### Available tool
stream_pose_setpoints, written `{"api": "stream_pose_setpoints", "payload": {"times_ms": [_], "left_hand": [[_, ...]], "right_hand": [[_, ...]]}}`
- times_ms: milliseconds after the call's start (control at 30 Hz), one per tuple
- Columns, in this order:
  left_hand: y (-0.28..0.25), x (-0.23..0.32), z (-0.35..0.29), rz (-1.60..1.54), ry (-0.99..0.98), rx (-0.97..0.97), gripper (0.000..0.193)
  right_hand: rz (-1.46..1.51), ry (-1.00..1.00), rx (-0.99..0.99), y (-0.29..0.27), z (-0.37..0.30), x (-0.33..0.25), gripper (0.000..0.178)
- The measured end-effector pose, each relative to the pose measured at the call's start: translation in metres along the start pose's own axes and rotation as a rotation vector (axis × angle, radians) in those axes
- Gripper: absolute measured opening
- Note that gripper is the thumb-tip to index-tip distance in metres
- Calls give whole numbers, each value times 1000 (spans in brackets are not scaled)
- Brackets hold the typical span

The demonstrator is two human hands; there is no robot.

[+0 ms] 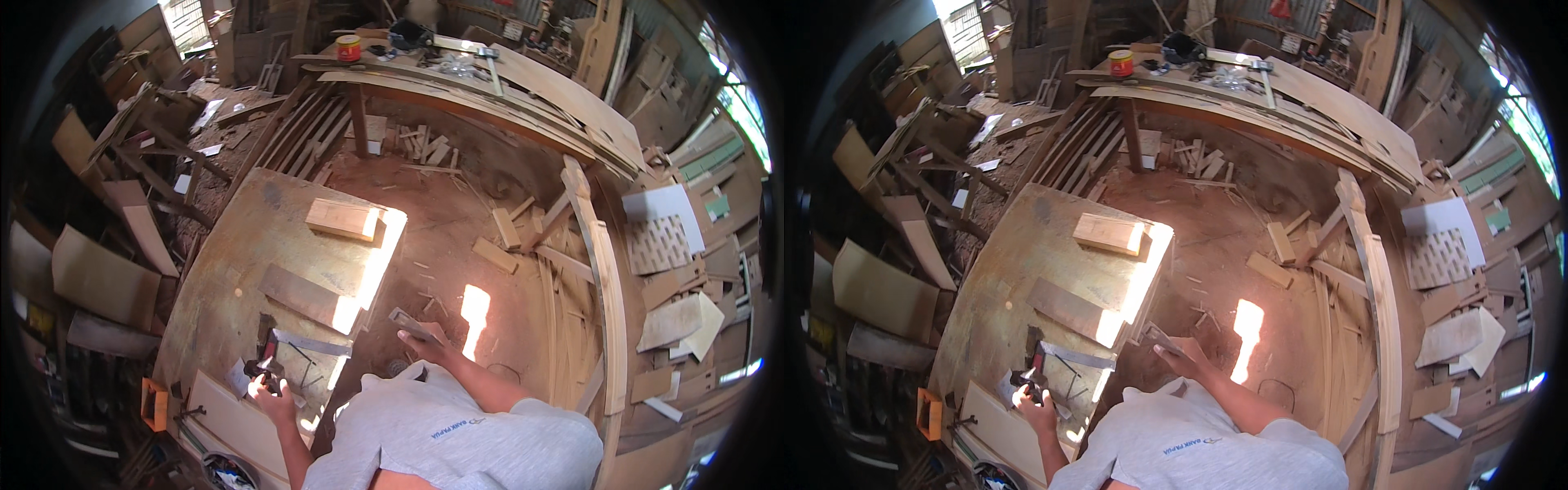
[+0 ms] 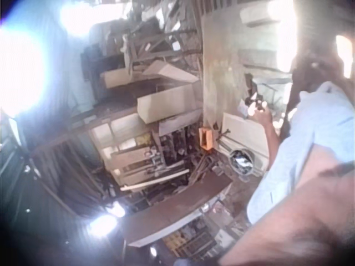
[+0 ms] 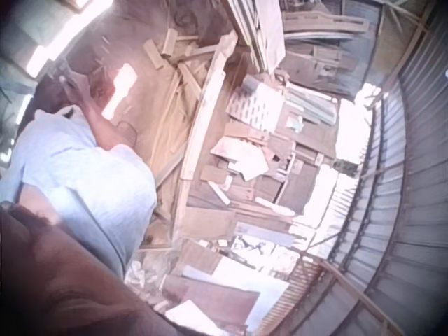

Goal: The person marks a line on a wooden beam using a square and pencil, and then chips at the wood using a small axe.

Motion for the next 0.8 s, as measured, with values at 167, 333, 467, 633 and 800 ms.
{"api": "stream_pose_setpoints", "payload": {"times_ms": [167,333,467,633,800], "left_hand": [[0,-19,6,-7,43,-79,56],[-15,17,-3,-67,-31,-53,50],[4,13,-15,-461,-289,-157,44],[62,128,7,-1753,-558,-339,95],[48,224,17,-1582,-193,-705,122]], "right_hand": [[-68,126,51,-3,-11,31,46],[-300,165,-66,21,2,21,50],[-98,-57,-280,65,12,-21,53],[-51,-216,-639,111,7,-59,48],[-22,-297,-882,133,-6,-85,27]]}}
Point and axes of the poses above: each hand's wrist, its own z-axis towards the middle knuckle, its own y-axis out of the palm, x = y × z, the point moved 8 cm from there along z, towards the middle knuckle, and after that the axes turned 7 degrees about y, right-handed, at the moved point
